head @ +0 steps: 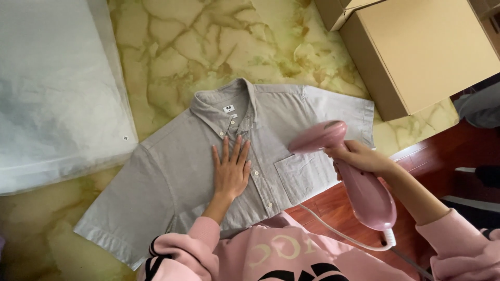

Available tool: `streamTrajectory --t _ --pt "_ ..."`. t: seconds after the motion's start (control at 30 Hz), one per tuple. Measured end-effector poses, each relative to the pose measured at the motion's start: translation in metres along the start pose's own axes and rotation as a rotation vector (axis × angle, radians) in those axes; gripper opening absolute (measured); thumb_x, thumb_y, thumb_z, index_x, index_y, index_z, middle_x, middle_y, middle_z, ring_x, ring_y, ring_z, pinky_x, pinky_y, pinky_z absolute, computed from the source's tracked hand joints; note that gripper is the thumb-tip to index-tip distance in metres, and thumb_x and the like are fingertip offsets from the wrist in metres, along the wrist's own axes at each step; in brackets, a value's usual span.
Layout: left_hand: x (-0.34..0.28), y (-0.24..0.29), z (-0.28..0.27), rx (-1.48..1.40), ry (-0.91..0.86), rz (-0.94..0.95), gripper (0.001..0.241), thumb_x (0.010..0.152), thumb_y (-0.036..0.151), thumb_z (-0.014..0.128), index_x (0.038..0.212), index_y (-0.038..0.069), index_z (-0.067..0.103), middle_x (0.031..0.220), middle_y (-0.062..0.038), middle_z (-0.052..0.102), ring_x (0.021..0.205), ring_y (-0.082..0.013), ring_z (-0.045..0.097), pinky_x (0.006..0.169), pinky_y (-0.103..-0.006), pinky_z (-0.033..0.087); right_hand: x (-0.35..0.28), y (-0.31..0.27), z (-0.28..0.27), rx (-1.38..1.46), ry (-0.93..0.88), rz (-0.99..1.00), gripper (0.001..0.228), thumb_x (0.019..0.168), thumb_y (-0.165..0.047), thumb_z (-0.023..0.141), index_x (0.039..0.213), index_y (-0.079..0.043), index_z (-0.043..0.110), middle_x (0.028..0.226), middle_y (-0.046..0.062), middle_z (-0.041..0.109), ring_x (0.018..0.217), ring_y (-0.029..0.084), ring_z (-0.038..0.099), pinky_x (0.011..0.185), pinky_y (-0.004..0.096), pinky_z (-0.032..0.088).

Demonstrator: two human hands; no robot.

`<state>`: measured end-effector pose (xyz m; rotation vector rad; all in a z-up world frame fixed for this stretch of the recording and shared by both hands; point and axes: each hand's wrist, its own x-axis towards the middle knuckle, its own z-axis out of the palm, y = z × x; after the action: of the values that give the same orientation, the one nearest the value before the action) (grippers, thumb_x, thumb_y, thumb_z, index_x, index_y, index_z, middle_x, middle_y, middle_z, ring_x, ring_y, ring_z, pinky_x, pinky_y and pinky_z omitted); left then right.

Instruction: The person uses a pink handheld garment steamer to iron a light gray short-sleeved shirt laid flat on a table. They move the steamer across the front, collar, and sleeves while holding the fabric with their other hand.

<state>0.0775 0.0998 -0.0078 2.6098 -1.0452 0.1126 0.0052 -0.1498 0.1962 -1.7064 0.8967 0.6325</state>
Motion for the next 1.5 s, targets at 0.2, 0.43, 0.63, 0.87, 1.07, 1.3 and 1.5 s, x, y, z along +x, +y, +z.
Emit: streamTrajectory --t 0.2,0.43,0.63,0.87,1.07,1.3,1.5 --pt "0.000 0.001 -0.003 -0.042 0.032 0.014 0.050 0.091 0.033 0.028 0.140 0.021 0.022 0.146 -0.005 0.019 0.134 -0.0346 0.009 0.104 -0.0583 0.001 0.029 -0.020 0.002 -0.016 0.049 -0.055 0.036 0.080 -0.027 0.056 0.082 0.008 0.053 0.061 0.025 0.058 0.052 0.036 0.063 0.044 0.039 0.051" --pt "0.001 0.002 -0.005 -0.054 0.045 -0.009 0.050 0.091 0.034 0.027 0.139 0.022 0.023 0.146 -0.004 0.018 0.134 -0.0326 0.009 0.104 -0.0575 0.001 0.074 -0.049 -0.001 0.023 0.082 -0.116 0.041 0.080 -0.031 0.057 0.088 0.009 0.051 0.066 0.027 0.057 0.055 0.037 0.062 0.048 0.044 0.052" --pt "0.002 0.002 -0.006 -0.059 0.004 -0.017 0.050 0.091 0.034 0.027 0.139 0.022 0.023 0.146 -0.004 0.018 0.134 -0.0315 0.008 0.105 -0.0568 -0.001 0.094 -0.064 0.005 0.039 0.127 -0.170 0.049 0.079 -0.036 0.060 0.093 0.010 0.051 0.070 0.026 0.058 0.056 0.034 0.063 0.052 0.044 0.054" --pt "0.000 0.001 -0.002 -0.042 -0.016 -0.010 0.050 0.091 0.035 0.027 0.140 0.023 0.021 0.146 -0.004 0.017 0.135 -0.0312 0.008 0.105 -0.0566 -0.001 0.080 -0.062 0.011 0.104 0.130 -0.159 0.049 0.078 -0.034 0.061 0.096 0.010 0.049 0.069 0.025 0.058 0.057 0.035 0.064 0.052 0.046 0.054" --pt "-0.001 0.003 -0.001 -0.003 -0.032 -0.010 0.051 0.091 0.036 0.027 0.140 0.024 0.020 0.146 -0.003 0.017 0.135 -0.0310 0.008 0.105 -0.0566 0.000 0.032 -0.054 0.021 0.056 0.027 -0.081 0.045 0.078 -0.027 0.057 0.096 0.013 0.050 0.069 0.027 0.055 0.056 0.037 0.061 0.053 0.048 0.052" --pt "-0.001 0.001 -0.002 0.029 -0.023 -0.008 0.051 0.090 0.036 0.028 0.139 0.023 0.022 0.146 -0.004 0.018 0.134 -0.0309 0.010 0.105 -0.0566 0.001 0.023 -0.061 0.033 -0.089 -0.071 -0.040 0.045 0.078 -0.030 0.053 0.093 0.013 0.053 0.068 0.026 0.056 0.058 0.035 0.063 0.056 0.047 0.053" --pt "0.001 0.001 -0.008 -0.016 -0.019 -0.007 0.051 0.091 0.034 0.028 0.139 0.022 0.022 0.146 -0.005 0.018 0.134 -0.0316 0.010 0.105 -0.0567 0.001 0.070 -0.064 0.037 0.053 0.032 -0.110 0.045 0.078 -0.033 0.060 0.090 0.010 0.051 0.066 0.025 0.057 0.055 0.035 0.062 0.051 0.046 0.053"
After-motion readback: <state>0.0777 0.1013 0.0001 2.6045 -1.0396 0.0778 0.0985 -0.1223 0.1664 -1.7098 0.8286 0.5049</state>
